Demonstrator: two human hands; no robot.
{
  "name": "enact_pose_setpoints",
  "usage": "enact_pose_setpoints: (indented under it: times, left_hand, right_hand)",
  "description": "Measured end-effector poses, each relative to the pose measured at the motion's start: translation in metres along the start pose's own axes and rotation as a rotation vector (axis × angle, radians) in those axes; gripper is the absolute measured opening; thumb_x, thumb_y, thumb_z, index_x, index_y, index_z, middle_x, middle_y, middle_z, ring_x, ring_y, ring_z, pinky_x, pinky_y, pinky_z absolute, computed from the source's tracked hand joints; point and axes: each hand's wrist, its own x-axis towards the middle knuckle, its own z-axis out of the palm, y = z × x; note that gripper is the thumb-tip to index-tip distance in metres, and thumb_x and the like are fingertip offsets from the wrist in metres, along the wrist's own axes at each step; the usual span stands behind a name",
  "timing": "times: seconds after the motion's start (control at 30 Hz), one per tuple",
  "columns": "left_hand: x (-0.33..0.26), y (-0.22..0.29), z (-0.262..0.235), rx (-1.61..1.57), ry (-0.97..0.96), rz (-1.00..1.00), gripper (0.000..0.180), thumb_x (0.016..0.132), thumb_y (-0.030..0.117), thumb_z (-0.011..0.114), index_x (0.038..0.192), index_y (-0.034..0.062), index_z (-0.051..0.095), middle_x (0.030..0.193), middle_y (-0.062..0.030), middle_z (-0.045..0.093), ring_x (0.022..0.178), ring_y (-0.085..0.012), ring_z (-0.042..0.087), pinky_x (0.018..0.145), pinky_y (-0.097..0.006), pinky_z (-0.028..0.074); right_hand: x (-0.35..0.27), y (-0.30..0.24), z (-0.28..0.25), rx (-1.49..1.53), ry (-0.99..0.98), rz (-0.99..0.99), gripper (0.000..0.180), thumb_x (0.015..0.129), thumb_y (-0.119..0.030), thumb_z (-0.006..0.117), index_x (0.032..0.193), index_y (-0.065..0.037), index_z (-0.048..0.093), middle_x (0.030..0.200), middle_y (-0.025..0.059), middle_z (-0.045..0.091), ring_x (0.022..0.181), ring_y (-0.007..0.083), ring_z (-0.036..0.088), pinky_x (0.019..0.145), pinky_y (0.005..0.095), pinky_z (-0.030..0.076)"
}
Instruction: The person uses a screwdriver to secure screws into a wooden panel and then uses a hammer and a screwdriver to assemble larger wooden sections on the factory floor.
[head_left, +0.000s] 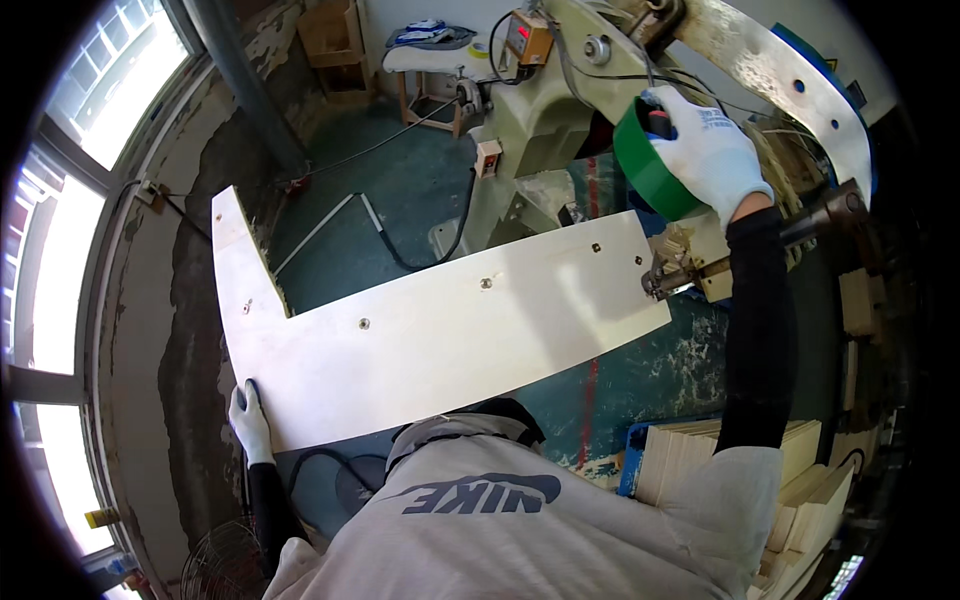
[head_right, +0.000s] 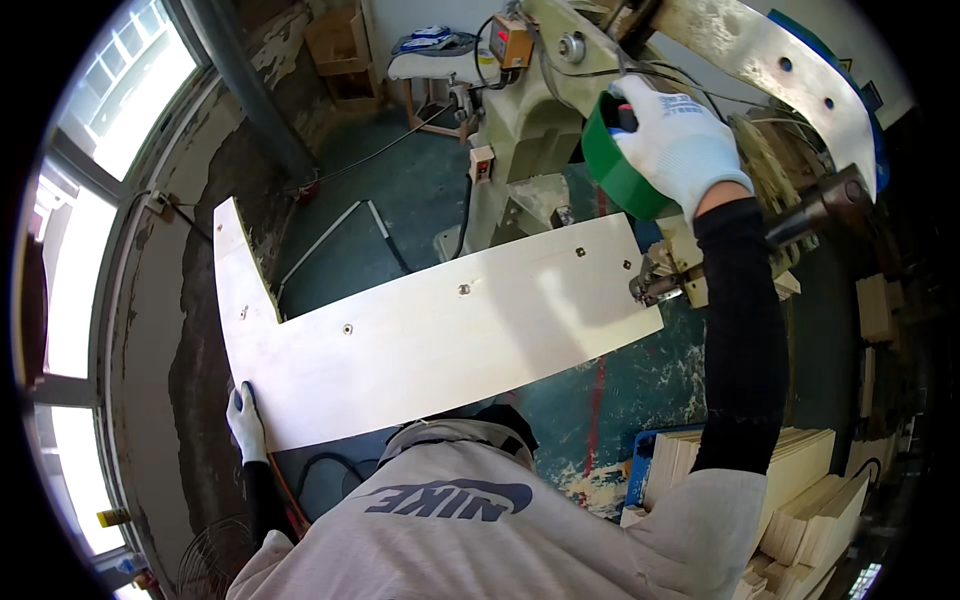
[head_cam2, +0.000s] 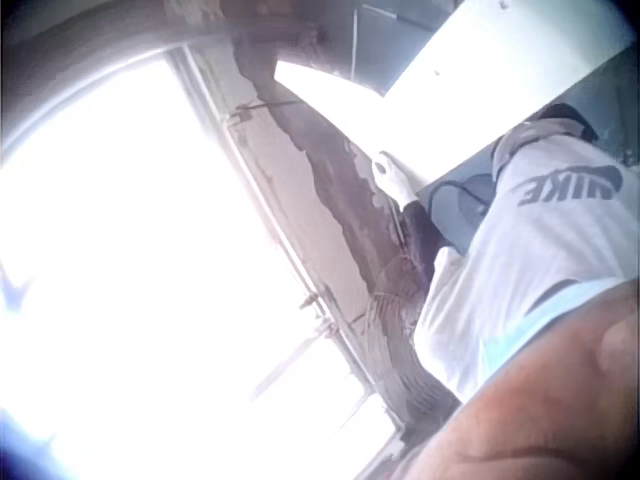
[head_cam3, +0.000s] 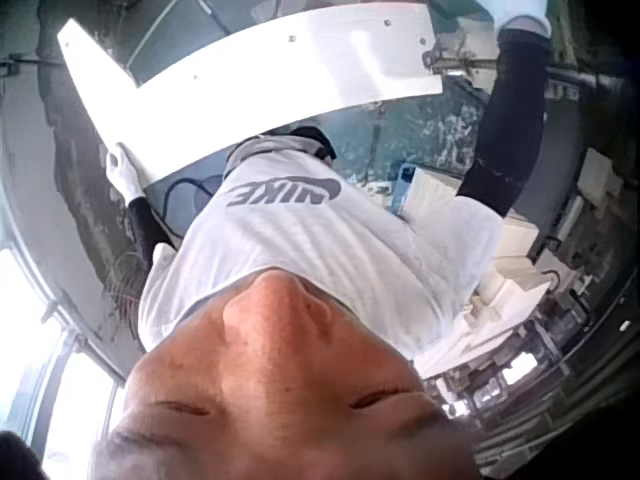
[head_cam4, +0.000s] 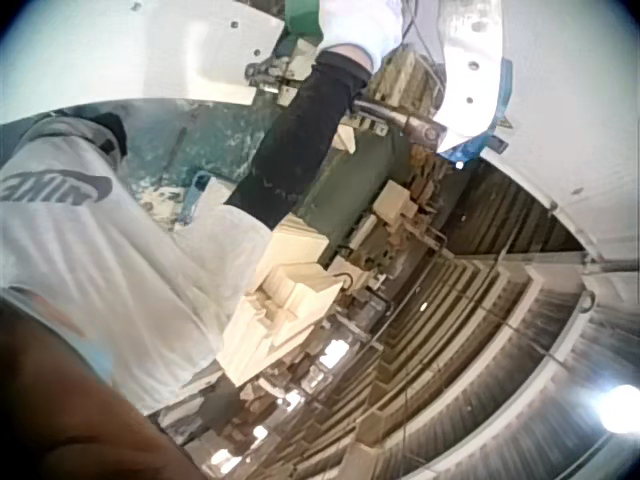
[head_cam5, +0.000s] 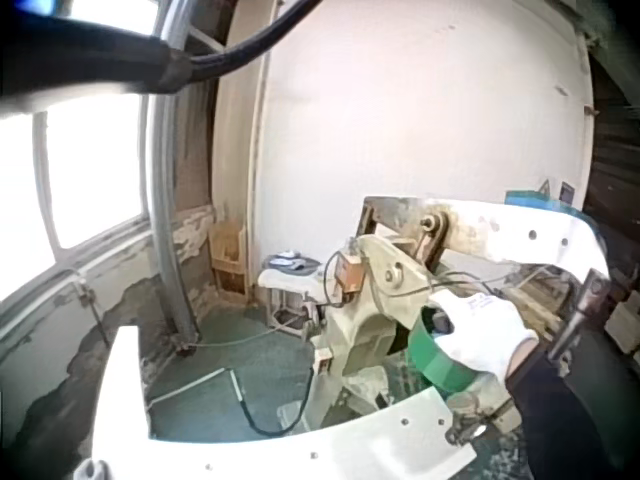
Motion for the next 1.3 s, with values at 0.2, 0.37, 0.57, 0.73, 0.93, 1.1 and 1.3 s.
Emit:
enact_pose_setpoints:
  times: [0.2,0.37,0.57,0.73,0.93,1.1,1.3]
  left_hand:
    - [-0.027,-0.046,0.047,-0.053,-0.054,-0.063,0.037,0.105,0.028,0.058,0.104,-0.0083,0.064,0.082,-0.0069,0.061,0.077,-0.0145,0.050,0.074,-0.032,0.045]
    - [-0.036,-0.084,0.038,-0.185,-0.061,-0.175,0.048,0.107,0.036,0.057,0.119,-0.0103,0.065,0.107,-0.0082,0.070,0.093,-0.0138,0.062,0.083,-0.029,0.050]
    - [-0.039,-0.052,0.043,-0.083,-0.114,-0.143,0.055,0.108,0.040,0.055,0.130,-0.0101,0.061,0.118,-0.0125,0.069,0.100,-0.0169,0.062,0.088,-0.030,0.051]
    - [-0.012,-0.046,0.015,0.023,-0.109,-0.078,0.059,0.107,0.043,0.054,0.130,-0.0105,0.061,0.118,-0.0131,0.070,0.098,-0.0175,0.062,0.087,-0.030,0.051]
    - [-0.006,-0.031,0.003,0.079,-0.098,-0.035,0.060,0.107,0.045,0.053,0.131,-0.0104,0.060,0.119,-0.0126,0.069,0.100,-0.0178,0.062,0.089,-0.031,0.051]
    - [-0.006,-0.022,-0.004,0.061,-0.094,-0.058,0.061,0.108,0.044,0.053,0.133,-0.0108,0.059,0.120,-0.0138,0.069,0.101,-0.0195,0.063,0.091,-0.032,0.051]
    - [-0.012,-0.005,-0.007,0.044,-0.071,-0.086,0.061,0.108,0.044,0.053,0.134,-0.0113,0.058,0.122,-0.0141,0.068,0.103,-0.0193,0.063,0.092,-0.032,0.051]
  right_hand:
    - [-0.021,0.000,-0.007,0.219,0.322,-0.105,0.046,0.090,-0.028,0.076,0.128,-0.011,0.060,0.107,0.0107,0.073,0.098,0.0235,0.072,0.085,0.0340,0.054]
    - [-0.103,0.021,-0.033,1.139,0.525,-0.380,0.041,0.094,-0.013,0.071,0.131,-0.004,0.058,0.109,0.0155,0.071,0.087,0.0233,0.071,0.070,0.0302,0.057]
    - [-0.282,0.123,0.002,1.291,0.247,0.063,0.032,0.087,-0.012,0.074,0.115,-0.004,0.060,0.117,0.0148,0.056,0.067,0.0148,0.058,0.051,0.0240,0.044]
    - [-0.356,0.128,0.056,1.370,0.103,0.504,0.040,0.078,-0.002,0.070,0.117,0.000,0.062,0.112,0.0086,0.058,0.086,0.0126,0.060,0.071,0.0247,0.049]
    - [-0.341,0.114,0.081,1.158,0.131,0.705,0.037,0.080,0.003,0.073,0.116,0.000,0.063,0.105,0.0045,0.065,0.094,0.0098,0.060,0.083,0.0250,0.050]
    - [-0.312,0.104,0.087,1.099,0.329,0.711,0.043,0.080,0.002,0.079,0.119,-0.001,0.062,0.107,0.0060,0.068,0.094,0.0108,0.063,0.085,0.0250,0.053]
    - [-0.283,0.099,0.095,1.167,0.450,0.647,0.045,0.082,-0.002,0.082,0.123,0.001,0.062,0.111,0.0071,0.070,0.099,0.0125,0.065,0.091,0.0269,0.053]
